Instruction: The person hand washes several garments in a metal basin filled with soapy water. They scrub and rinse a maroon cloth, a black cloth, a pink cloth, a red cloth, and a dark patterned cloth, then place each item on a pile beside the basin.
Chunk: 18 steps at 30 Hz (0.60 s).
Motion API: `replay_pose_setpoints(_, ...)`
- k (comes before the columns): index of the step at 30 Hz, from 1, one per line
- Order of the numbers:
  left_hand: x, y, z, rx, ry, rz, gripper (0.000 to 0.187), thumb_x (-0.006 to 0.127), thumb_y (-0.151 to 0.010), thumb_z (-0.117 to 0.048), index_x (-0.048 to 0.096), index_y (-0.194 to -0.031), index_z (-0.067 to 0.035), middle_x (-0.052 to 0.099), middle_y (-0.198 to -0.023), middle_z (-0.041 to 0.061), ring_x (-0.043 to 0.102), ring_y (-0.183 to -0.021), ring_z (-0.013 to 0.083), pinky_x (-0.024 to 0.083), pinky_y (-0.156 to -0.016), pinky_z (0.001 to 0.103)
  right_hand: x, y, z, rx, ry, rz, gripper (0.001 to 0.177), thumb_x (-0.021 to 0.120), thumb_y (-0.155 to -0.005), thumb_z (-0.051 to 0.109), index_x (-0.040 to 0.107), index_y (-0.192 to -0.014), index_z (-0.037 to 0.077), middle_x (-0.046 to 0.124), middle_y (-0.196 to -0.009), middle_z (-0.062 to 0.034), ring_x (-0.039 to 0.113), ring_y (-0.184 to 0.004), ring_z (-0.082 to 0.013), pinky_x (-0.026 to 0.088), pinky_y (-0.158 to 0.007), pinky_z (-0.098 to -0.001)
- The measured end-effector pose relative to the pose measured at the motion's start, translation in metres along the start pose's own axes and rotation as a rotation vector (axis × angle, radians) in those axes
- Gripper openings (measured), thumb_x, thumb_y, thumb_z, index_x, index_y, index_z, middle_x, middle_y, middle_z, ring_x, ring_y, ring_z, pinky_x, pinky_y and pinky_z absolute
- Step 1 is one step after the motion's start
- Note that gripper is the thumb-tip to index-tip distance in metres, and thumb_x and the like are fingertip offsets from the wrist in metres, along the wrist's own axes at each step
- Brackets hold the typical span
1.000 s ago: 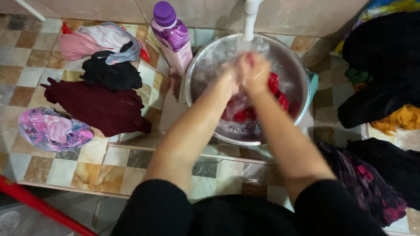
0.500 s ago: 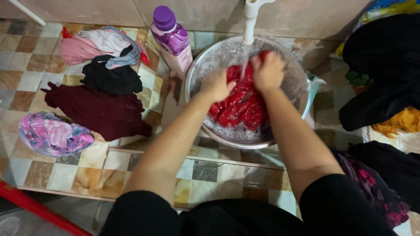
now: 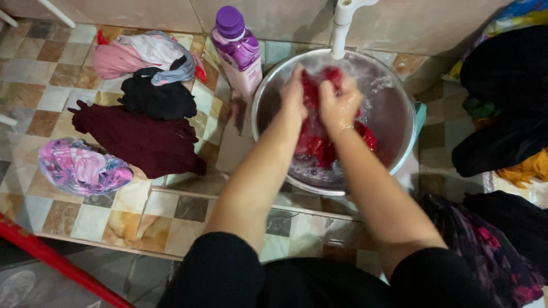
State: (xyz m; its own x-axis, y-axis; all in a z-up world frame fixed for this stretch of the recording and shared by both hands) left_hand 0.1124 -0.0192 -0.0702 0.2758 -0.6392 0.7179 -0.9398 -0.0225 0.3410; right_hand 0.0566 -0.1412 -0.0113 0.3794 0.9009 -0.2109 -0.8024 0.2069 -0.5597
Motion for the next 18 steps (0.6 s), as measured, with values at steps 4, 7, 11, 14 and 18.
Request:
replay_pose_setpoints(4,0.021,0.019,0.017,-0.177,-0.271,0.057,0.061,0.069,-0.087,-0.043,0.059,-0.136,-0.009,0.059,-0.141,0.016,0.055,-0.133,0.0293,0.042,-0.113,0.044,0.006,-0.011,0.01,-0.152,0.089,0.034,0.018,0.071,-0.088,0.019,0.071,-0.094,0.002,0.067,-0.076,-0.0152,0.067,-0.07,-0.0295,0.054,-0.069,-0.0414)
replay_pose_setpoints(7,0.027,0.047,-0.02,-0.233,-0.735,0.184,0.075,0.07,-0.085,-0.051,0.054,-0.143,-0.006,0.056,-0.147,0.018,0.052,-0.137,0.0306,0.041,-0.114,0.044,-0.031,-0.048,-0.04,0.175,0.674,0.279,0.042,0.071,-0.1,0.043,0.066,-0.097,0.002,0.066,-0.081,-0.0176,0.066,-0.076,-0.0351,0.052,-0.074,-0.0476)
replay_pose_setpoints(11,0.023,0.053,-0.076,0.311,-1.314,0.234,0.096,0.075,-0.081,-0.059,0.047,-0.148,0.003,0.054,-0.154,0.024,0.055,-0.144,0.0317,0.044,-0.121,0.039,-0.059,-0.054,-0.058,0.207,0.643,0.162,0.071,0.066,-0.095,0.064,0.057,-0.13,0.003,0.058,-0.131,-0.0242,0.051,-0.124,-0.0424,0.042,-0.104,-0.0557)
replay_pose_setpoints(14,0.009,0.059,-0.039,0.27,-1.774,0.332,0.111,0.082,-0.082,-0.05,0.022,-0.157,0.005,0.024,-0.16,0.033,0.024,-0.148,0.0431,0.022,-0.114,0.05,-0.041,-0.022,-0.039,0.294,0.692,0.401,0.101,0.059,-0.088,0.076,0.032,-0.152,0.003,0.026,-0.158,-0.0274,0.026,-0.143,-0.047,0.025,-0.111,-0.0647)
replay_pose_setpoints(18,0.002,0.065,-0.003,0.271,-2.175,0.267,0.069,0.076,-0.083,-0.036,0.052,-0.14,-0.005,0.05,-0.142,0.027,0.047,-0.133,0.0423,0.034,-0.108,0.056,-0.024,0.002,-0.034,0.234,1.019,0.887,0.09,0.043,-0.093,0.075,0.025,-0.159,0.017,0.002,-0.169,-0.0209,0.007,-0.151,-0.0481,0.009,-0.116,-0.0739)
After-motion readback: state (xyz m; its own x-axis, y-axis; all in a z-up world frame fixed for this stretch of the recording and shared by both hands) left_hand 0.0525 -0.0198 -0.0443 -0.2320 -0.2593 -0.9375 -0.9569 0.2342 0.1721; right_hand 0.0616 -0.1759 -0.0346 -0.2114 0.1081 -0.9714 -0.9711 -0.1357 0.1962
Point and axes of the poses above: each hand's wrist, its own y-axis away from the middle knuckle, its own x-axis out of the palm, z = x × y, the point moved 3 cm from there along -y, towards the middle knuckle
